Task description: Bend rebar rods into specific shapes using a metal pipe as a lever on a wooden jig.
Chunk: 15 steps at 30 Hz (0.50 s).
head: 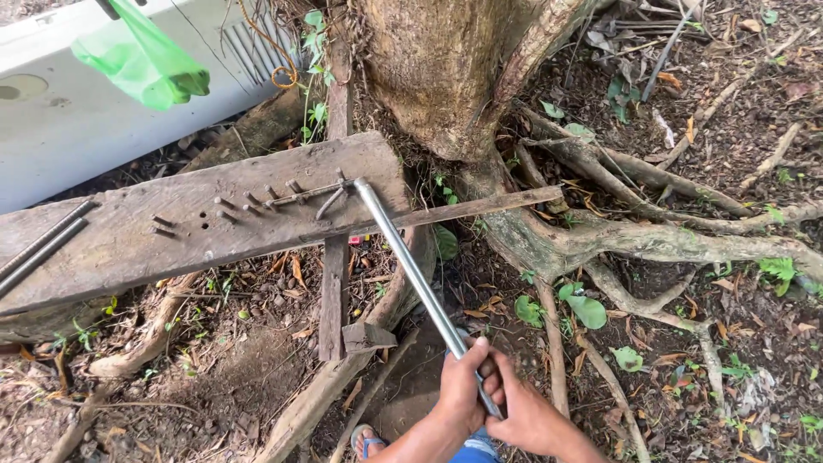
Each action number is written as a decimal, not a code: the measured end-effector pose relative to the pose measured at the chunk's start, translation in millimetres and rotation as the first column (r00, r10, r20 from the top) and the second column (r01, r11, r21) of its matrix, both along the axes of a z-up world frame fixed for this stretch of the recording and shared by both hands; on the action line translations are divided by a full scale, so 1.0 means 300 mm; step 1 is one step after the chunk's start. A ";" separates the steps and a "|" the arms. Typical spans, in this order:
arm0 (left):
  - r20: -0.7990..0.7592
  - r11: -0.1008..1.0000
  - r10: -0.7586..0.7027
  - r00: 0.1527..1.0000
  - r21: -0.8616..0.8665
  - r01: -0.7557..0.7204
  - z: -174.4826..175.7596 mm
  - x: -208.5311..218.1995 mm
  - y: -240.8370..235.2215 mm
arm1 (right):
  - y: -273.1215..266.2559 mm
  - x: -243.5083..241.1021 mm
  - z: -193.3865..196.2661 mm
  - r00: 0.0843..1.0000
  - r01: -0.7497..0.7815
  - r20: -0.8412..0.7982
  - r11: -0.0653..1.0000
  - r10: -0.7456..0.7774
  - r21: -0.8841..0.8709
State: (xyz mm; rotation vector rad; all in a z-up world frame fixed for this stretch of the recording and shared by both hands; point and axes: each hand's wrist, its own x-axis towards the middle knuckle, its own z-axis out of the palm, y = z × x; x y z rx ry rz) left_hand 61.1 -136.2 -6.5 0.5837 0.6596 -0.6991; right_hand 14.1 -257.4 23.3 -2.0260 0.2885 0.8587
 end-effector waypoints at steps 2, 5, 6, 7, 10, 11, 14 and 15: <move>-0.005 1.000 -0.011 1.000 0.017 0.011 -0.005 -0.015 0.052 | 0.042 -0.024 -0.042 0.995 0.010 0.095 0.995 -0.020 0.101; 0.046 0.996 -0.084 0.995 0.015 0.084 -0.018 -0.022 0.115 | 0.089 -0.031 -0.074 0.997 0.061 -0.058 0.989 -0.054 0.134; 0.034 0.996 -0.092 0.995 0.011 0.092 -0.007 -0.022 0.125 | 0.082 -0.043 -0.119 0.995 0.099 -0.032 0.941 -0.094 0.324; 0.023 0.995 -0.100 0.995 0.008 0.100 0.002 -0.022 0.135 | 0.075 -0.054 -0.165 0.990 0.126 -0.015 0.856 -0.138 0.502; 0.116 0.993 -0.089 0.989 -0.069 0.097 -0.109 -0.043 0.135 | 0.060 -0.060 -0.193 0.966 0.200 -0.011 0.724 -0.257 0.660; 0.112 0.993 -0.087 0.990 -0.072 0.095 -0.084 -0.044 0.138 | 0.079 -0.051 -0.166 0.967 0.202 -0.014 0.726 -0.256 0.657; 0.054 0.992 -0.127 0.990 0.028 0.126 -0.039 -0.023 0.147 | 0.117 -0.003 -0.126 0.916 0.340 -0.096 0.623 -0.390 0.704; 0.053 0.991 -0.137 0.989 0.005 0.137 -0.046 -0.023 0.151 | 0.117 0.006 -0.140 0.903 0.382 -0.144 0.600 -0.405 0.703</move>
